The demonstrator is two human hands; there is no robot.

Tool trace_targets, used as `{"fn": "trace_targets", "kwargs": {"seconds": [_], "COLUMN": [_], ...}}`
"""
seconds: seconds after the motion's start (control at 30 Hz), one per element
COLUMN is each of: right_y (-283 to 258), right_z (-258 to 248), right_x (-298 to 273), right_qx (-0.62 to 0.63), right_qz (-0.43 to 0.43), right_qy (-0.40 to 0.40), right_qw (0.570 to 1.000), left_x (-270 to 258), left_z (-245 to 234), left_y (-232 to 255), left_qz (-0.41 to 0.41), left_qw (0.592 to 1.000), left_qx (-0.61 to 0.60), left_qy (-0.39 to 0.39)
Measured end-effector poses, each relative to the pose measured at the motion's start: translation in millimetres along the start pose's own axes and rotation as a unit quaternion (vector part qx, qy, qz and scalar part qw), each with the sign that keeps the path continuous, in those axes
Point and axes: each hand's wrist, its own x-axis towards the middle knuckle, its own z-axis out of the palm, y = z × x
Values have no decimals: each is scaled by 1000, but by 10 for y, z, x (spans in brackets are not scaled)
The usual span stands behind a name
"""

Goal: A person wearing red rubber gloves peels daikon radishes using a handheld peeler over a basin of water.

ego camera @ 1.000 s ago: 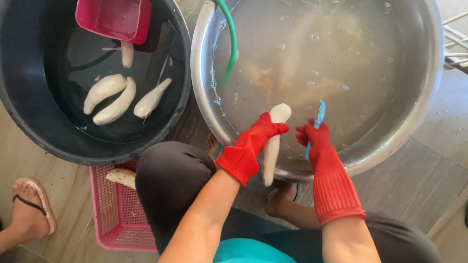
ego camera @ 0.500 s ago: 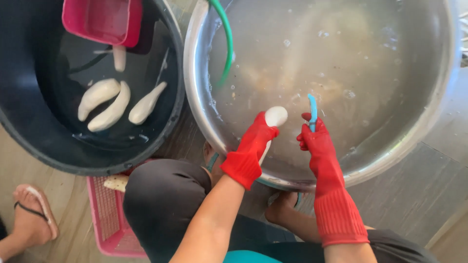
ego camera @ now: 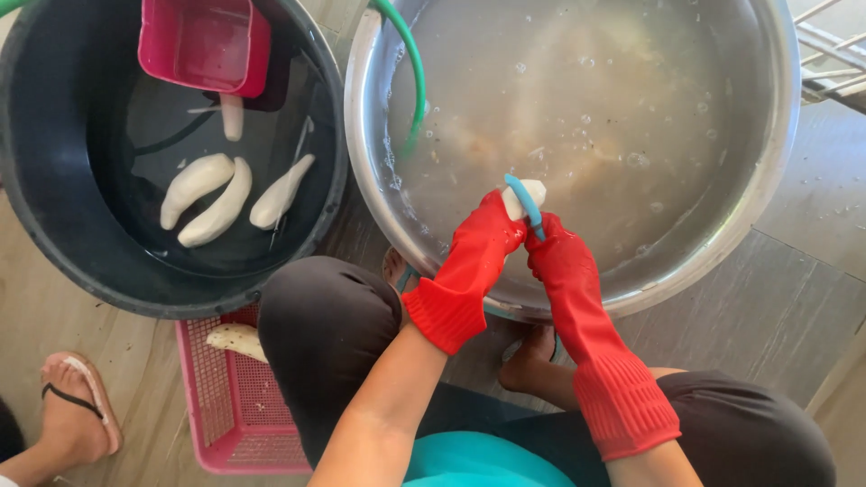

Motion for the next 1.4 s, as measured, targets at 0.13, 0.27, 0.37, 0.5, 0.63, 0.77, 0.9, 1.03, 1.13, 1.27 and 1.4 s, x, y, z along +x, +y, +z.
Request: {"fn": "trace_targets", "kwargs": {"seconds": [0.13,0.27,0.37,0.5,0.63,0.77,0.9,1.03,1.13,1.27,1.4], "right_y": [869,683,419,238,502,990,1031,931,511,225,404], "right_z": [334,191,116,132,237,259,184,202,-56,-179,-37], "right_x": [750,491,247,59,335,730,651,753,305,-41,108], "right_qx": [16,67,90,44,139,0,234,296,234,94,27], "right_qz": [-6,38,24,4,55,48,37,26,0,-15,-19], "right_qy": [36,37,22,24,24,91,62,27,45,51,7], "right_qw": [999,996,995,999,988,995,969,954,971,994,999], "left_x": [28,139,255,323,430,716,564,323,116,113,112], "left_z": [43,30,55,19,17,165,65,-170,-395,-416,-466], "left_y": [-143,-170,-145,-270,-321,-37,-532,-442,-338,-366,-445], "left_qz": [7,22,29,44,48,63,75,-3,-2,3,9], "left_qw": [999,996,993,986,980,969,955,895,865,861,858], "left_qx": [-27,-73,-102,-139,-170,-206,-249,-392,-384,-385,-389], "left_qy": [-15,-36,-54,-83,-91,-119,-139,-212,-322,-332,-336]}}
